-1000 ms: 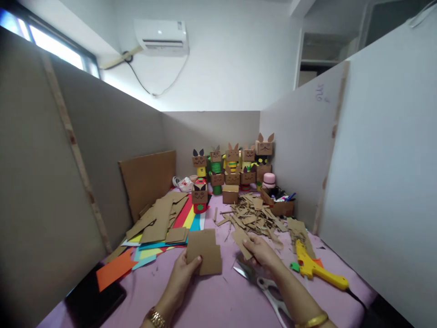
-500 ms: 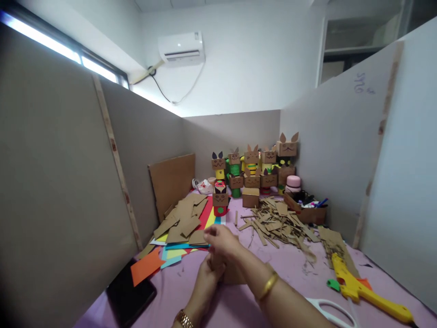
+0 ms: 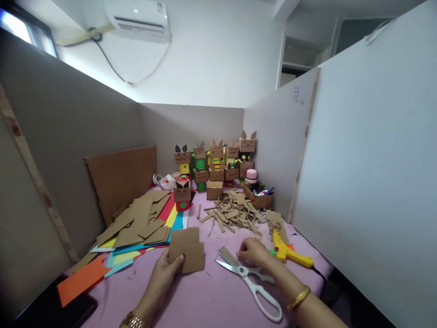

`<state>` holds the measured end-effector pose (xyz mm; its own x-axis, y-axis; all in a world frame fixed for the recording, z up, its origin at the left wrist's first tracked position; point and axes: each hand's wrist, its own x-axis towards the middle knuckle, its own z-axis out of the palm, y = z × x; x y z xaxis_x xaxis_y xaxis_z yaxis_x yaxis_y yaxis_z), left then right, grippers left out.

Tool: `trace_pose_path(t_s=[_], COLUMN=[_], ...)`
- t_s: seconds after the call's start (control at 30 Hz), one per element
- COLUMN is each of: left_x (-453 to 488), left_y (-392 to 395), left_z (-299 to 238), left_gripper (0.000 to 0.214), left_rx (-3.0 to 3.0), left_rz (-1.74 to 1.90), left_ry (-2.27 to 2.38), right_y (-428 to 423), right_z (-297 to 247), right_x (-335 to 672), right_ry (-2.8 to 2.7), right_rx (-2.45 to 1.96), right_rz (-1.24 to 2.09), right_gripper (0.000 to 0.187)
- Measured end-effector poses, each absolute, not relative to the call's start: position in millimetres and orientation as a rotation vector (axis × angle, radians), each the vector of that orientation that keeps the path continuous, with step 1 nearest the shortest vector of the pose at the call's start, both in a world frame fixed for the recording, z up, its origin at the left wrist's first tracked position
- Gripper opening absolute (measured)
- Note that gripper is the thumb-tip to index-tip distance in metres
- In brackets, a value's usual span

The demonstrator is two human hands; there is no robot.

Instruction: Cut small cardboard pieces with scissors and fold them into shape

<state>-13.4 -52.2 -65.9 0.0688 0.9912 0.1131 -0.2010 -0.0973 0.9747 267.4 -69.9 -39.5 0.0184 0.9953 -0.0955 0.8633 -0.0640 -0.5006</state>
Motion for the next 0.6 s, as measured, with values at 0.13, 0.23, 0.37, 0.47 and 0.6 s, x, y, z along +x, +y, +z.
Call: trace_pose_path(t_s=[0.13, 0.23, 0.37, 0.47, 0.6], left_x=[-13, -13, -13, -12, -12], left_y=[-54, -55, -56, -56, -58], left_z=[-65, -64, -61, -59, -56], left_gripper=[0.054, 0.055, 0.051, 0.043, 0.039], left_rx=[1.178, 1.163, 1.134, 1.116, 1.114], left_rz=[1.313, 1.312, 1.319, 1.313, 1.309], left_ry=[0.961, 0.974, 1.004, 1.014, 0.998], right_y=[-65, -58, -47, -36, -40], right_z=[-45, -48, -49, -31, 4], right_x=[243, 226, 220, 230, 232], right_ry=[-1.808, -1.728, -1.64, -1.514, -1.367], right_rx=[-1.994, -1.957, -1.86, -1.717, -1.46], right_rz=[0.486, 0.453, 0.539, 0.561, 0.571], right_gripper=[0.013, 0.016, 0.015, 0.02, 0.024])
